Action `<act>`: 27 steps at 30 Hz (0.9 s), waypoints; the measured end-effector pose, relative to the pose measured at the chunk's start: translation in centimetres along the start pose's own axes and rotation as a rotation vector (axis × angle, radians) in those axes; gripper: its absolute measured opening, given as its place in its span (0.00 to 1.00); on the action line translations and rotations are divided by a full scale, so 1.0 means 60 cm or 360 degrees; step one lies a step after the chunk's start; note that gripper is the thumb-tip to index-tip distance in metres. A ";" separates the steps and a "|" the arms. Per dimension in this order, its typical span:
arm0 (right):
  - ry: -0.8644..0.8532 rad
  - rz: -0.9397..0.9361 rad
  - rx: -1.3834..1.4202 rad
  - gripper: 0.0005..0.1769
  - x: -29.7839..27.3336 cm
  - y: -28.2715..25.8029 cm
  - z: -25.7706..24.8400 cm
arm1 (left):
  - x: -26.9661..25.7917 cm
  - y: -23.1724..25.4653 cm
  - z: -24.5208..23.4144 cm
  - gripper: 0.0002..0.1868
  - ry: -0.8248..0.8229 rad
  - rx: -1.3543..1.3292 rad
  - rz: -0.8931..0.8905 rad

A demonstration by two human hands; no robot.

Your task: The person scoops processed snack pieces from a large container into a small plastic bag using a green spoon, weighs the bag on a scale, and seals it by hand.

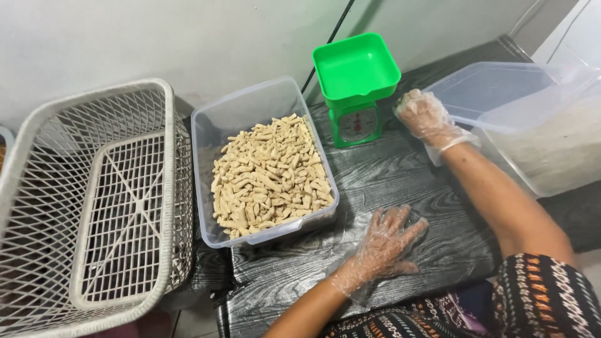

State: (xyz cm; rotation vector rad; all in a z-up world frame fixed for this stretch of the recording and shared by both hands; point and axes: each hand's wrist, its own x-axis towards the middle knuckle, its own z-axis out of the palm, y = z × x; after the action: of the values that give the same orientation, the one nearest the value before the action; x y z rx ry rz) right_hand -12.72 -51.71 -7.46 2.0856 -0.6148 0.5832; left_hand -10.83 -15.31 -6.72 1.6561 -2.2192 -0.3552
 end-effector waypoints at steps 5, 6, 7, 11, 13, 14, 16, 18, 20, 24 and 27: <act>-0.0299 -0.0110 0.0628 0.09 -0.007 0.003 0.072 | 0.009 -0.033 0.063 0.62 0.0271 0.0061 0.0183; -0.0247 -0.0060 0.0754 0.10 -0.004 0.000 0.087 | 0.011 -0.036 0.067 0.63 0.0301 0.0104 0.0196; -0.0248 -0.0058 0.0754 0.10 0.007 0.001 0.073 | 0.013 -0.035 0.067 0.63 0.0299 0.0103 0.0198; -0.0739 0.0771 0.1443 0.18 0.021 0.000 0.119 | 0.022 -0.040 0.077 0.62 0.0391 0.0009 0.0223; -0.0646 0.0663 0.1434 0.27 0.009 -0.007 0.180 | 0.021 -0.037 0.069 0.62 0.0431 -0.0094 0.0242; -0.0502 0.0494 0.1494 0.23 0.004 -0.011 0.207 | 0.019 -0.032 0.057 0.60 0.0253 -0.0078 0.0181; -0.0334 0.0298 0.1561 0.22 0.029 -0.009 0.200 | 0.014 -0.031 0.031 0.59 0.0097 -0.0046 0.0095; -0.0566 0.0527 0.1582 0.23 0.062 -0.008 0.127 | -0.007 -0.026 0.015 0.55 0.0572 -0.0146 0.0242; -0.0757 0.0692 0.1591 0.25 0.083 0.003 0.057 | -0.018 -0.023 -0.028 0.53 0.0438 -0.0185 0.0175; -0.1338 0.1242 0.1477 0.35 0.117 0.030 -0.134 | -0.067 -0.007 -0.114 0.41 0.0231 -0.0499 0.0092; -0.1628 0.0357 0.1084 0.04 0.131 0.067 -0.335 | -0.140 0.002 -0.181 0.28 0.0603 -0.0696 0.0129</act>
State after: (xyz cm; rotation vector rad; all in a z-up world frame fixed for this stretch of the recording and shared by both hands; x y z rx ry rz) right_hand -12.74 -38.65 10.18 2.9456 -1.3708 -0.2840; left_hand -4.25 -7.15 2.12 1.2745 -1.7689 -0.4278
